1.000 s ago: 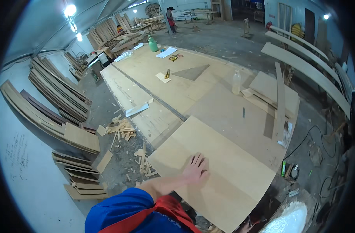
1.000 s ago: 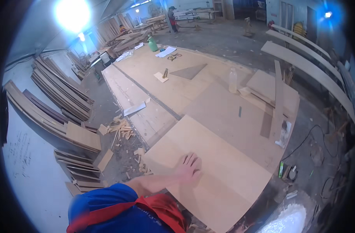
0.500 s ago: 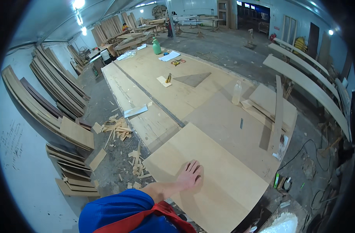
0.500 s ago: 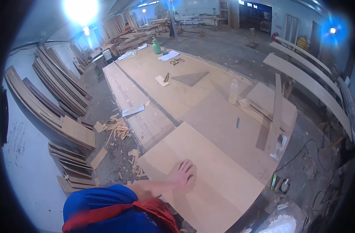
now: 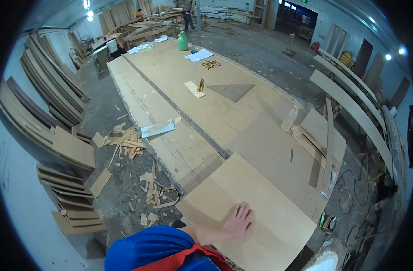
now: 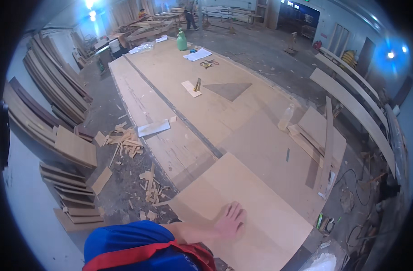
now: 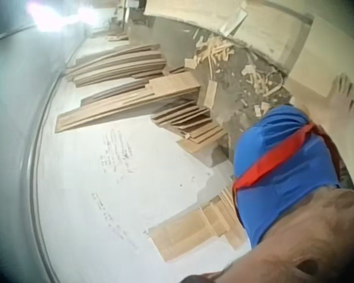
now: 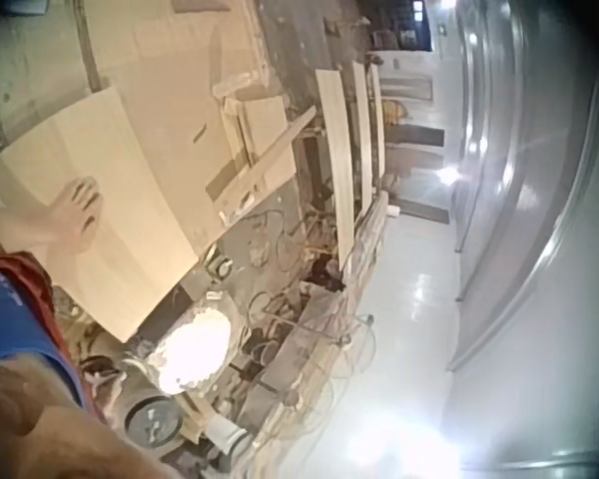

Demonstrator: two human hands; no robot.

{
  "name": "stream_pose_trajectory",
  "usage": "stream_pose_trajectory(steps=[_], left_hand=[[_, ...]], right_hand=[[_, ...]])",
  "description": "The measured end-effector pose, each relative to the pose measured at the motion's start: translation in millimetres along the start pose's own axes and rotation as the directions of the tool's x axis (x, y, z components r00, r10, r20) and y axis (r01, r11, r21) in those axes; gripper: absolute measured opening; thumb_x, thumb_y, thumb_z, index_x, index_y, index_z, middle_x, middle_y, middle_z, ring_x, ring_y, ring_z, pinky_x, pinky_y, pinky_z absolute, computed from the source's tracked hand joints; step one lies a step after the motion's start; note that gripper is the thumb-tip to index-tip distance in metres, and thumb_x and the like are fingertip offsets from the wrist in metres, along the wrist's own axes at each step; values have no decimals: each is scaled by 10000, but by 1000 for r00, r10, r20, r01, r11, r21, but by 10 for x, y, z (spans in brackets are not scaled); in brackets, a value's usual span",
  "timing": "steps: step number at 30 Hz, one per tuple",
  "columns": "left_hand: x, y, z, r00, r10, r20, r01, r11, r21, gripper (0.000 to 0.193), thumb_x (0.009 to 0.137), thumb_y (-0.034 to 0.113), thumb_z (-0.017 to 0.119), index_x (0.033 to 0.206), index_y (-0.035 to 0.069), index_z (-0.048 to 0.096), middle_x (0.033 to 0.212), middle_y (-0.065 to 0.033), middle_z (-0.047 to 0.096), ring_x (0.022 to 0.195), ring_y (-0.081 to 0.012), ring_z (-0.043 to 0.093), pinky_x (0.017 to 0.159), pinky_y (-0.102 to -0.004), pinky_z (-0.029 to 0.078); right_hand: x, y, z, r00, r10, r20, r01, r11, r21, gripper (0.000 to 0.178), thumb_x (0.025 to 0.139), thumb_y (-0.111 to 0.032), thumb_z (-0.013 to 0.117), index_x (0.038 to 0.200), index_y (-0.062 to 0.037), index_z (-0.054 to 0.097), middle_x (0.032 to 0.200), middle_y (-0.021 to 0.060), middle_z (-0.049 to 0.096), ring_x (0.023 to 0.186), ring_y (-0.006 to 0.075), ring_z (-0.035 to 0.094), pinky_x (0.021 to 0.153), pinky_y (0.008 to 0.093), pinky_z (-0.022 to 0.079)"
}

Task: The person is smoothing a rectangular wooden board using an electric hand sander on a large workbench.

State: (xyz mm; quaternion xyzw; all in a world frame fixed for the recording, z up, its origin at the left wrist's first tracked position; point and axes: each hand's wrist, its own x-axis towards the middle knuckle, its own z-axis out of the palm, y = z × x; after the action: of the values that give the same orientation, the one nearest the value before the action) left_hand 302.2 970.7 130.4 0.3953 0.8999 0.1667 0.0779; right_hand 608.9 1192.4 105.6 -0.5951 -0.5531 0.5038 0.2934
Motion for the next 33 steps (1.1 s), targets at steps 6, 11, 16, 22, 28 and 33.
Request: stream_pose_trajectory(steps=[6,11,16,22,28,33], left_hand=[[0,-546,-323,940,284,191,-274,959,-74,686,999,383,476,1533,-27,343,1612,-306,265,1549,-457,136,1268,-545,120],[109,-1051,-236,890,455,25,-451,887,-100,657,983,382,478,1488,-30,405,1589,-253,333,1531,-418,198,1252,-529,156],[232,-1257,-52,914,404,-46,-406,912,-58,579,928,297,552,1419,-9,522,1540,-244,431,1486,-417,316,1243,-531,245],[401,-1267,-418,906,421,-38,-417,904,92,581,919,255,611,1425,-6,496,1533,-222,436,1467,-405,352,1226,-556,255],[313,-966,-127,858,514,5,-514,857,38,606,928,267,608,1447,-9,460,1555,-219,401,1495,-403,304,1233,-566,221],[311,-1022,-190,874,485,39,-486,870,78,629,929,273,608,1465,-10,440,1571,-226,378,1510,-405,279,1236,-573,208]], right_hand=[[-1726,-547,347,994,77,-80,-81,996,-48,430,1063,-357,556,1112,34,729,880,100,700,707,160,601,571,325,488],[-2080,150,92,981,188,43,-164,930,-329,418,1037,-379,592,1197,-17,726,940,129,735,772,223,655,664,376,550],[-2124,-416,1131,976,194,96,-138,899,-416,442,1053,-404,537,956,-18,730,693,19,639,685,203,625,633,374,509],[-1287,-450,654,981,-191,-32,139,811,-569,587,1041,-455,504,877,78,687,814,347,651,867,511,681,744,540,532],[-391,-220,-554,881,85,-466,-283,883,-375,629,1058,-432,480,770,83,696,727,318,668,760,481,710,686,558,541],[-561,-116,327,922,-245,-301,-12,757,-653,586,1053,-408,504,735,60,658,694,291,659,718,477,694,637,528,544]])
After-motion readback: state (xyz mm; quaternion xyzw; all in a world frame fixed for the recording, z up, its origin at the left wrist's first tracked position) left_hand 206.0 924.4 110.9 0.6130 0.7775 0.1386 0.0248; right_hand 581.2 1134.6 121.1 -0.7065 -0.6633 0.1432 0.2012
